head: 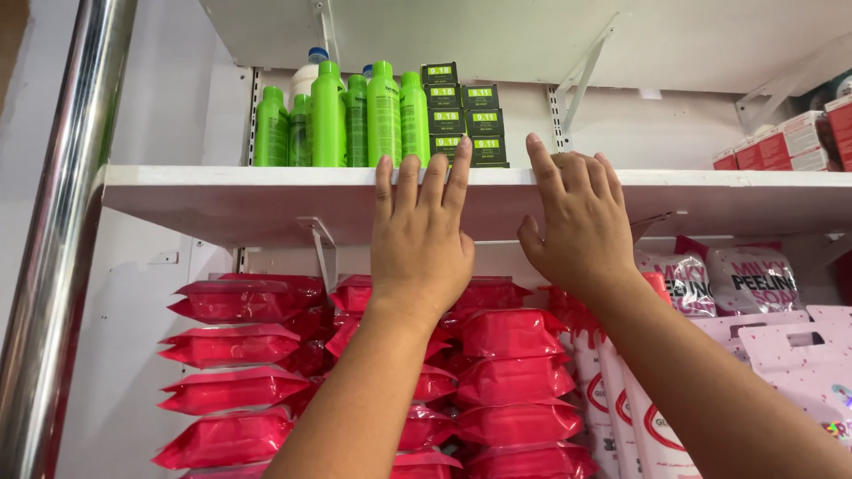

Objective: The person picks up stacks of green boxes from a shelf and places them into a cardboard box on the floor. The person repeats this process multiple times, handling the boxes by hand and organizing them into the container.

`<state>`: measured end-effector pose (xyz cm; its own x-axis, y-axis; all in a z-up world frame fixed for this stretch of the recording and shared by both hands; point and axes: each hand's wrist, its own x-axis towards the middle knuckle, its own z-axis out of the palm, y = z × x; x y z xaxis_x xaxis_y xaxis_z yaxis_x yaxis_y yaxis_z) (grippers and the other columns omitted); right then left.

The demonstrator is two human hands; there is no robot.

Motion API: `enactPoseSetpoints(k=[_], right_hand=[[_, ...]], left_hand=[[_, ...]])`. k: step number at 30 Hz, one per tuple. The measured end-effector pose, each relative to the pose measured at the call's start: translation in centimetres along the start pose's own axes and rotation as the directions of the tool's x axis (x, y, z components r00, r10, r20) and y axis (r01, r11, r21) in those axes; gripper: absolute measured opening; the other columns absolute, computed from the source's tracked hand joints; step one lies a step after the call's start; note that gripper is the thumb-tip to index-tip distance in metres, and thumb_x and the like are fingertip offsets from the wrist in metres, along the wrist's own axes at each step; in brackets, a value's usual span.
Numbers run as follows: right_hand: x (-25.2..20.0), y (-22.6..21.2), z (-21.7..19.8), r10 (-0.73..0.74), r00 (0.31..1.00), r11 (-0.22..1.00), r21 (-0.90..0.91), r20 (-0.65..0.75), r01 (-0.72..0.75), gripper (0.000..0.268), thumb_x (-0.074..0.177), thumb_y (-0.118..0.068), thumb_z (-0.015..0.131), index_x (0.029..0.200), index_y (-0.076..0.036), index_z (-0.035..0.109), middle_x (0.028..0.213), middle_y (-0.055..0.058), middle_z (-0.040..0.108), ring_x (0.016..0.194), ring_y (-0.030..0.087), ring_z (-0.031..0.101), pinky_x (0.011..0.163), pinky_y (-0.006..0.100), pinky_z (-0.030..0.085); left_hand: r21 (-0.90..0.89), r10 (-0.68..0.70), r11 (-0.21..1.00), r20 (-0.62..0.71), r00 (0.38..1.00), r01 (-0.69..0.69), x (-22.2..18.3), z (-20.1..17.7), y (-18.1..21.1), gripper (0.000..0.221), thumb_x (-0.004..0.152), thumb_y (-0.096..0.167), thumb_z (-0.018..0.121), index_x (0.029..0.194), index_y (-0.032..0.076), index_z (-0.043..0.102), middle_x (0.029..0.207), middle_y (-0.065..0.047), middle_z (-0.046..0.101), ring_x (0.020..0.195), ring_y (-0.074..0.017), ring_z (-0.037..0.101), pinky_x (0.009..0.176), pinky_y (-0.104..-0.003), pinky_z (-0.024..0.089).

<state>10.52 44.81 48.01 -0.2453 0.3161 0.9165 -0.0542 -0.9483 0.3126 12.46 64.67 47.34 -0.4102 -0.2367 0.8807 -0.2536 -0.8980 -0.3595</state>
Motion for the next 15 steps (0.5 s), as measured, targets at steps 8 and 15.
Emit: enactPoseSetpoints(k=[8, 15], right_hand=[[0.0, 0.3, -0.4, -0.038, 0.999, 0.999, 0.036, 0.014, 0.038, 0.088, 0.080, -0.025, 0.069, 0.159, -0.006, 0.035, 0.130, 0.016, 0.053, 0.129, 0.033, 0.047, 0.121, 0.051, 0.027], [0.0, -0.1, -0.7, -0.032, 0.999, 0.998, 0.049, 0.015, 0.031, 0.085, 0.085, -0.030, 0.070, 0.159, -0.006, 0.036, 0.130, 0.016, 0.053, 0.132, 0.034, 0.046, 0.122, 0.051, 0.026]], left_hand=[[-0.007, -0.057, 0.998, 0.057, 0.997, 0.058, 0.5, -1.0, 0.3, 0.068, 0.079, 0.022, 0.070, 0.142, 0.008, 0.049, 0.138, -0.012, 0.055, 0.136, -0.0335, 0.045, 0.124, -0.053, 0.016], [-0.042, -0.057, 0.997, 0.048, 0.997, 0.059, 0.5, -1.6, 0.1, 0.063, 0.080, 0.019, 0.068, 0.139, 0.006, 0.053, 0.135, -0.012, 0.058, 0.134, -0.0332, 0.047, 0.124, -0.052, 0.017]])
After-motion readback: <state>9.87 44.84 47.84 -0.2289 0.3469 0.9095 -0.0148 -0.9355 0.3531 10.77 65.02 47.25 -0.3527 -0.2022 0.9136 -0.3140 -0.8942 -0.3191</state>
